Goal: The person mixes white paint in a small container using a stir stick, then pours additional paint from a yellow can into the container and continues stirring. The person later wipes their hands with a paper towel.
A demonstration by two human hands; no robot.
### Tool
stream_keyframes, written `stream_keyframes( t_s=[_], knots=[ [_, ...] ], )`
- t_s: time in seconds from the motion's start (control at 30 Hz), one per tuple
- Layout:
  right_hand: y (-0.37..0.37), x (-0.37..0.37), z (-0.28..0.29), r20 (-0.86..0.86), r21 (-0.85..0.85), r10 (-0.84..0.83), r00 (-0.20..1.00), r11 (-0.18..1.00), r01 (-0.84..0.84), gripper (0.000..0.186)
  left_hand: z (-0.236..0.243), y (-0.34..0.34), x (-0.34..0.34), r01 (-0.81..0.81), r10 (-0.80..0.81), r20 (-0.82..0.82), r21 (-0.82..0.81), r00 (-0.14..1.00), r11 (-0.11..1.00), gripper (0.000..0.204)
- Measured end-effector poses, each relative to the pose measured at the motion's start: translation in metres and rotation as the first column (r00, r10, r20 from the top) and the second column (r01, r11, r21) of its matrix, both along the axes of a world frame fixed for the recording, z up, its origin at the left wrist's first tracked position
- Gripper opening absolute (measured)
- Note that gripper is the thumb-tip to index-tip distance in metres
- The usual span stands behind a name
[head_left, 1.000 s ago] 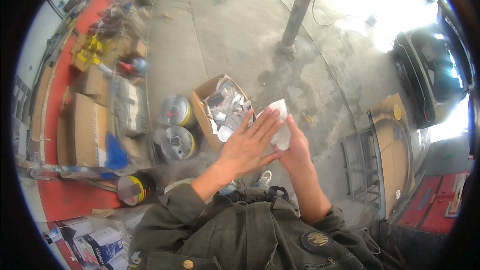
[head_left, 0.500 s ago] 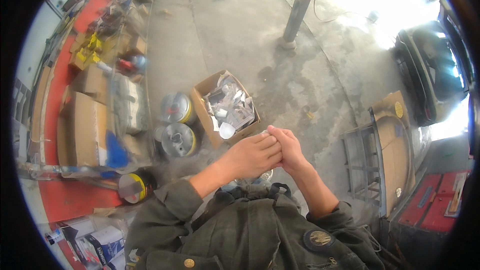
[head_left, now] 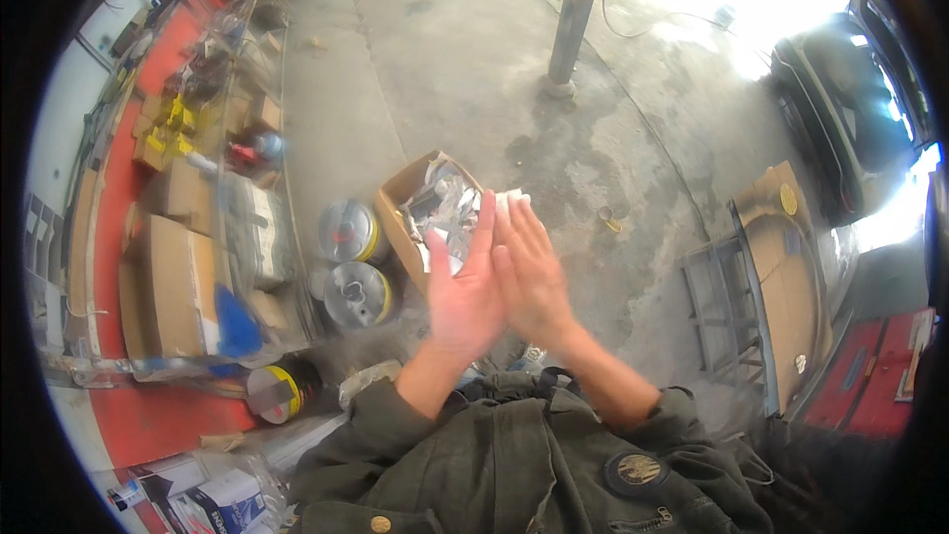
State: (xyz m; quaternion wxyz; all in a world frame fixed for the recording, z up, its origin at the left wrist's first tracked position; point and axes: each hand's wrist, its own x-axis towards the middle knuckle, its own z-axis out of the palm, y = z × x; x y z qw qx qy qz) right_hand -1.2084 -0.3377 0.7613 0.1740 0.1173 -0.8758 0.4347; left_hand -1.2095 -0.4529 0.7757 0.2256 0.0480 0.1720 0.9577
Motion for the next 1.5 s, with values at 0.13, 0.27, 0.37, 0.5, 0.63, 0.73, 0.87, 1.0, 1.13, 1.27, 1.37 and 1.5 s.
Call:
stream_keyframes(
  t_s=[0.13,0.27,0.37,0.5,0.63,0.73,0.87,1.0,1.13,1.27,1.37,1.5],
  knots=[
    [-0.027,0.01,-0.01,0.088,-0.337,-0.004,0.996,0.941,0.034,0.036,-0.031,0.01,-0.017,-0.262,0.174,-0.216,-0.495,0.961,0.829,0.079],
    [-0.012,0.019,-0.042,0.538,-0.66,0.179,0.824,0.697,0.28,0.032,-0.056,0.001,-0.032,-0.765,-0.225,-0.734,-0.637,0.641,-0.099,0.071],
    [0.013,0.016,-0.062,0.547,-0.831,0.467,0.695,0.202,0.519,0.031,-0.041,-0.008,-0.036,-0.835,-0.538,-0.639,-0.416,0.55,-0.36,0.06],
    [0.035,-0.01,-0.036,0.403,-0.91,0.323,0.856,0.041,0.412,0.042,-0.035,-0.013,-0.031,-0.83,-0.683,-0.475,-0.265,0.555,-0.491,0.058],
    [0.017,-0.015,-0.029,0.212,-0.38,0.016,0.977,0.923,0.067,0.05,-0.052,0.006,-0.032,-0.846,-0.742,-0.412,-0.197,0.53,-0.495,0.054],
    [-0.011,-0.007,-0.043,0.077,0.052,-0.031,0.997,0.998,0.027,0.051,-0.081,0.01,-0.031,-0.851,-0.749,-0.418,-0.144,0.514,-0.504,0.051],
    [-0.014,0.008,-0.049,0.204,0.024,0.059,0.977,0.998,-0.065,0.045,-0.096,0.003,-0.02,-0.766,-0.762,-0.106,-0.172,0.639,-0.619,0.054],
    [-0.017,0.023,-0.066,0.171,0.081,0.109,0.979,0.989,-0.124,0.039,-0.092,-0.003,-0.02,-0.696,-0.737,0.161,-0.249,0.656,-0.674,0.055],
    [-0.023,0.011,-0.076,-0.01,0.077,0.116,0.993,0.99,-0.115,0.032,-0.104,-0.002,-0.009,-0.723,-0.759,0.132,-0.24,0.637,-0.648,0.057],
    [-0.022,0.008,-0.082,0.19,0.074,0.154,0.97,0.983,-0.171,0.028,-0.122,0.009,-0.003,-0.701,-0.734,0.235,-0.221,0.637,-0.678,0.057],
    [-0.021,0.008,-0.081,0.437,0.059,0.159,0.885,0.977,-0.205,0.026,-0.153,0.005,0.005,-0.676,-0.726,0.256,-0.265,0.638,-0.688,0.055],
    [-0.015,0.01,-0.071,0.579,0.135,0.197,0.791,0.934,-0.331,0.028,-0.153,-0.001,0.003,-0.618,-0.725,0.284,-0.384,0.628,-0.686,0.058]
  ],
)
